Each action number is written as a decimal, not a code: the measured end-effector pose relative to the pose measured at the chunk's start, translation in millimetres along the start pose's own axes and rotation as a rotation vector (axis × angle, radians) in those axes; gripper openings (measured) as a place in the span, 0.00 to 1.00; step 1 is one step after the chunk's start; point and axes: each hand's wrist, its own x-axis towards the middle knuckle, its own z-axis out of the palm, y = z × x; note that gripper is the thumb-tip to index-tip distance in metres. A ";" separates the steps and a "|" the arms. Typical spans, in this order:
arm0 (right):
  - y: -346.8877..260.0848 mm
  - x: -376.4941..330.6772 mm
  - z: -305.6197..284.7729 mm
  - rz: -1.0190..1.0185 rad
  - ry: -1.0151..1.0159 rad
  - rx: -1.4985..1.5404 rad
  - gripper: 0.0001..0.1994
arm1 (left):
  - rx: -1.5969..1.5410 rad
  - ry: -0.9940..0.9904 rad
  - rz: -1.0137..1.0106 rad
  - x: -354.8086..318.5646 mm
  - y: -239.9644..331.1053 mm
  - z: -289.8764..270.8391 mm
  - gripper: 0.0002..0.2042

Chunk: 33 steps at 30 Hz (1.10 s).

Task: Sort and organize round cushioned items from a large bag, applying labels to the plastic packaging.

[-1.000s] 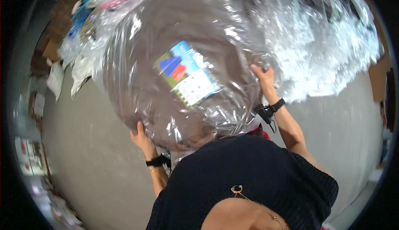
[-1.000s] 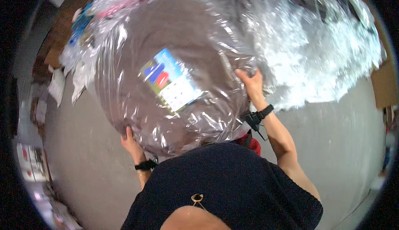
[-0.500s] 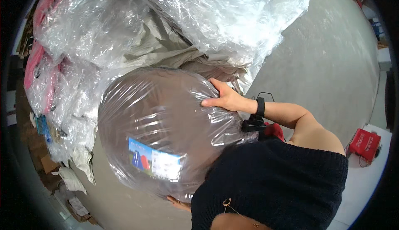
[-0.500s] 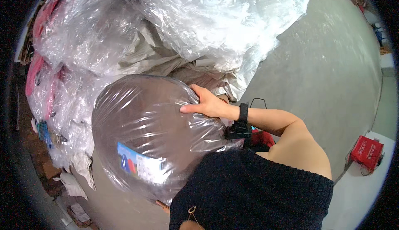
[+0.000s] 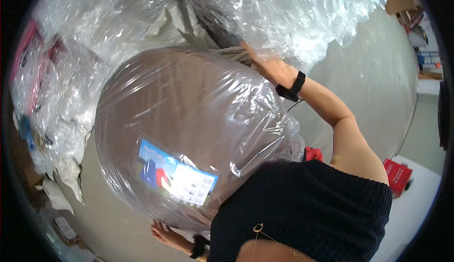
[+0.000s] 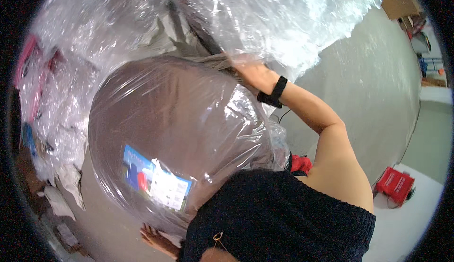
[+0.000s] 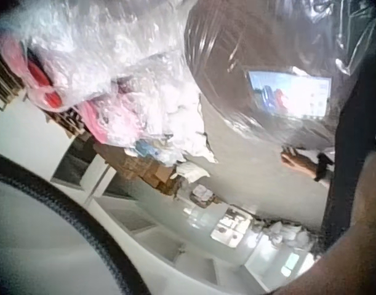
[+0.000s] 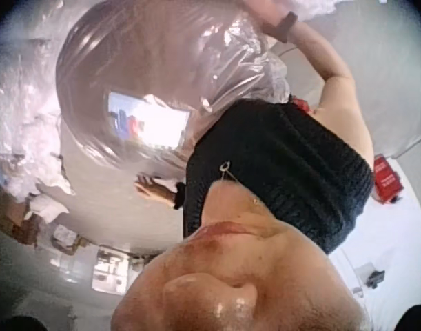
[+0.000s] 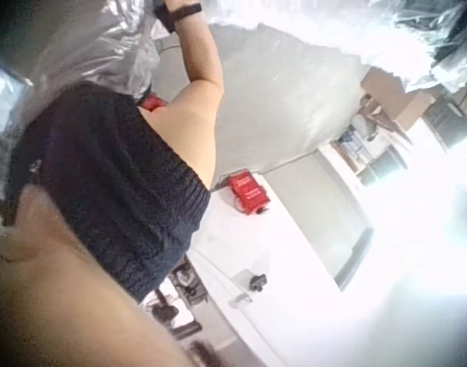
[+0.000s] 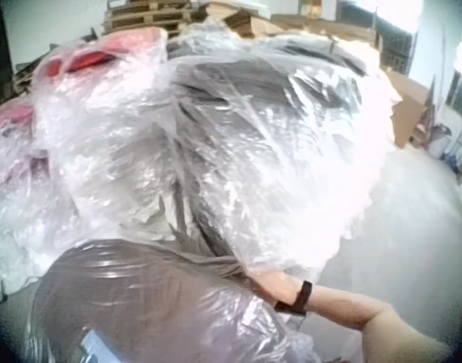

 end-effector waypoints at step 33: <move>-291.2 114.2 -219.3 -0.722 -0.313 1.248 0.37 | -0.742 -0.518 0.633 3.8 180.3 97.2 0.30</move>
